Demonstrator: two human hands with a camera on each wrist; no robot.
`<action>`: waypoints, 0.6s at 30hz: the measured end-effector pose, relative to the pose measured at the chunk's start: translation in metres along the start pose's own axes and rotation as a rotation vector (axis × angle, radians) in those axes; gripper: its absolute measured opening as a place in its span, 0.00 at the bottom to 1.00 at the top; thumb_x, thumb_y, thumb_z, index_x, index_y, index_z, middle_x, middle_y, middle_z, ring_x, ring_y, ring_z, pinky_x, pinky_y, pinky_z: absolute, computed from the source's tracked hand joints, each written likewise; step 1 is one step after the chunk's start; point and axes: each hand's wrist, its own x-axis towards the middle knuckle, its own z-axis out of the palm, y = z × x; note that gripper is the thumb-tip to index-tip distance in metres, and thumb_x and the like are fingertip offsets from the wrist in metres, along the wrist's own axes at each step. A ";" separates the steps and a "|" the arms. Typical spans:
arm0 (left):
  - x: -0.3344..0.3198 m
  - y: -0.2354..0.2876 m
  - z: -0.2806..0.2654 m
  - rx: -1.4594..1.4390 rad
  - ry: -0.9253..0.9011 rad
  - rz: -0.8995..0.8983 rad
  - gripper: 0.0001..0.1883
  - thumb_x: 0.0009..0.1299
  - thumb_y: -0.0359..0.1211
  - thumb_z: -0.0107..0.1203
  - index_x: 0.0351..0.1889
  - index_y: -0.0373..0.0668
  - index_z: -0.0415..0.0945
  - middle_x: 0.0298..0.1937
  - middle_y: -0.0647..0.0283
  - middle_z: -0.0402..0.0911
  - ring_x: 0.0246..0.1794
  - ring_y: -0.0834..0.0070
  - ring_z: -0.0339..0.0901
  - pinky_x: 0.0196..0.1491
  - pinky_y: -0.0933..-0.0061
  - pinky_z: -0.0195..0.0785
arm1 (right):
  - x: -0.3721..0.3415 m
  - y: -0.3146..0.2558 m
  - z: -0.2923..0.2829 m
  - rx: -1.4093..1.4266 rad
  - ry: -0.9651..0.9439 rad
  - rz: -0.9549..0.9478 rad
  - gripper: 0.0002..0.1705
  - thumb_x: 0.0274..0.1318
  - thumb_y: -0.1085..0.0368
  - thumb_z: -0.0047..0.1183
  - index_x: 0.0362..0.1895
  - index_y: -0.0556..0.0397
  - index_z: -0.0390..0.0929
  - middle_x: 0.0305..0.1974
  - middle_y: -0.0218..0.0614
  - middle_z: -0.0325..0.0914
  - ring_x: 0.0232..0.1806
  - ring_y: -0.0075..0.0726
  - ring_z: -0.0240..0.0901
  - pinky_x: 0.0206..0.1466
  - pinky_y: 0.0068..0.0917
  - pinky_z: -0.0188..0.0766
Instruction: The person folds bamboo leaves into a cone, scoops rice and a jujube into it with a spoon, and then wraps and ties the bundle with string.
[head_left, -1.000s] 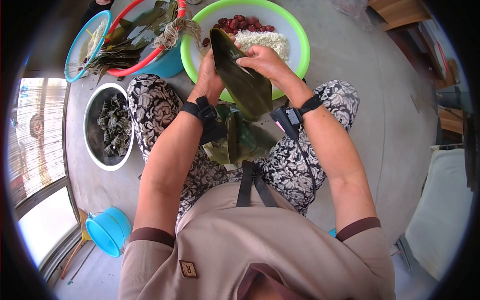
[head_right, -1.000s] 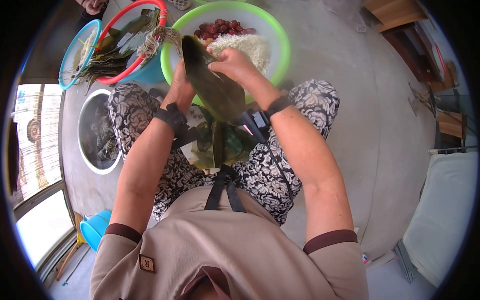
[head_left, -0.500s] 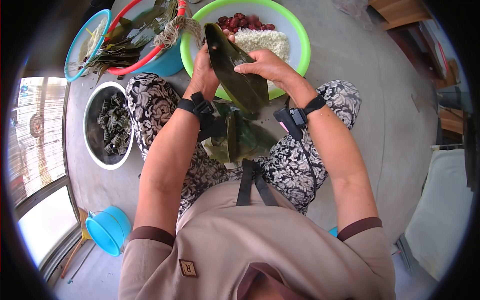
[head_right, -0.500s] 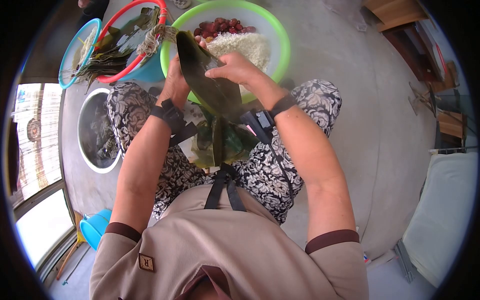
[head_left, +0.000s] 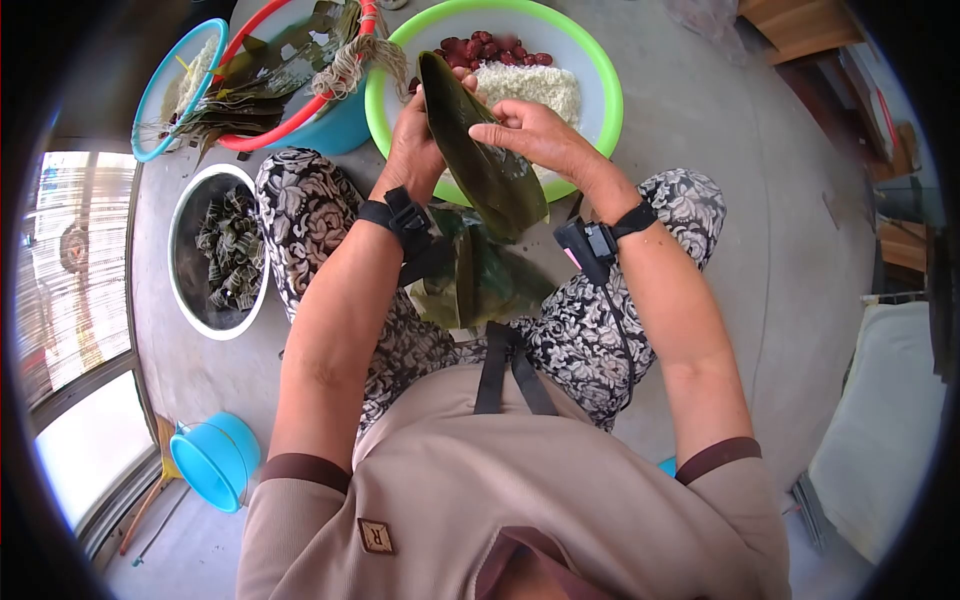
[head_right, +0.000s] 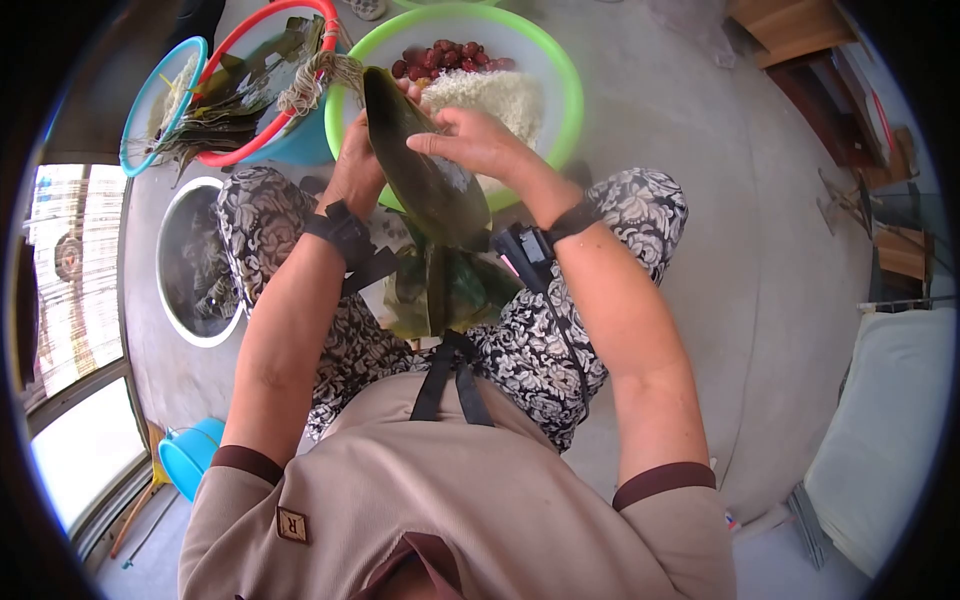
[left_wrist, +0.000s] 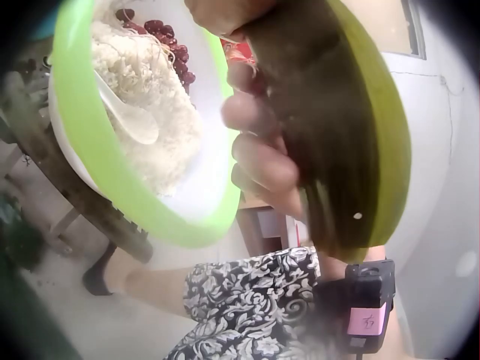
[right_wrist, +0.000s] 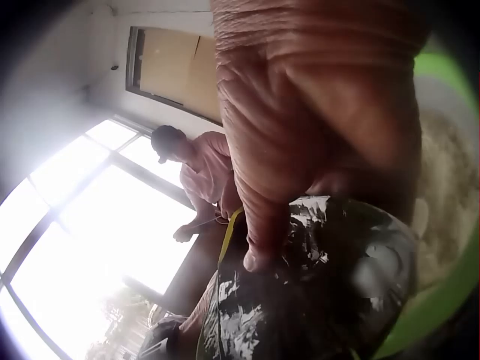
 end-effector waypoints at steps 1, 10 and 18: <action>-0.003 -0.005 0.003 0.001 -0.001 0.001 0.15 0.76 0.37 0.46 0.51 0.34 0.72 0.48 0.53 0.78 0.51 0.63 0.77 0.55 0.60 0.74 | 0.001 -0.002 -0.002 -0.064 0.078 -0.025 0.24 0.51 0.52 0.65 0.42 0.58 0.78 0.34 0.32 0.80 0.36 0.23 0.74 0.42 0.25 0.71; -0.008 -0.022 0.009 0.150 0.003 -0.090 0.23 0.76 0.46 0.45 0.53 0.34 0.72 0.48 0.53 0.79 0.47 0.61 0.79 0.52 0.62 0.76 | 0.016 0.015 0.001 -0.194 0.353 -0.100 0.14 0.45 0.58 0.60 0.27 0.58 0.79 0.22 0.37 0.76 0.25 0.29 0.72 0.33 0.30 0.70; -0.023 -0.019 0.027 0.049 0.114 -0.205 0.17 0.71 0.43 0.54 0.46 0.37 0.76 0.39 0.57 0.82 0.37 0.65 0.81 0.44 0.64 0.79 | 0.020 0.023 -0.008 -0.099 0.380 -0.005 0.12 0.42 0.60 0.59 0.25 0.58 0.79 0.21 0.38 0.77 0.24 0.31 0.73 0.32 0.31 0.70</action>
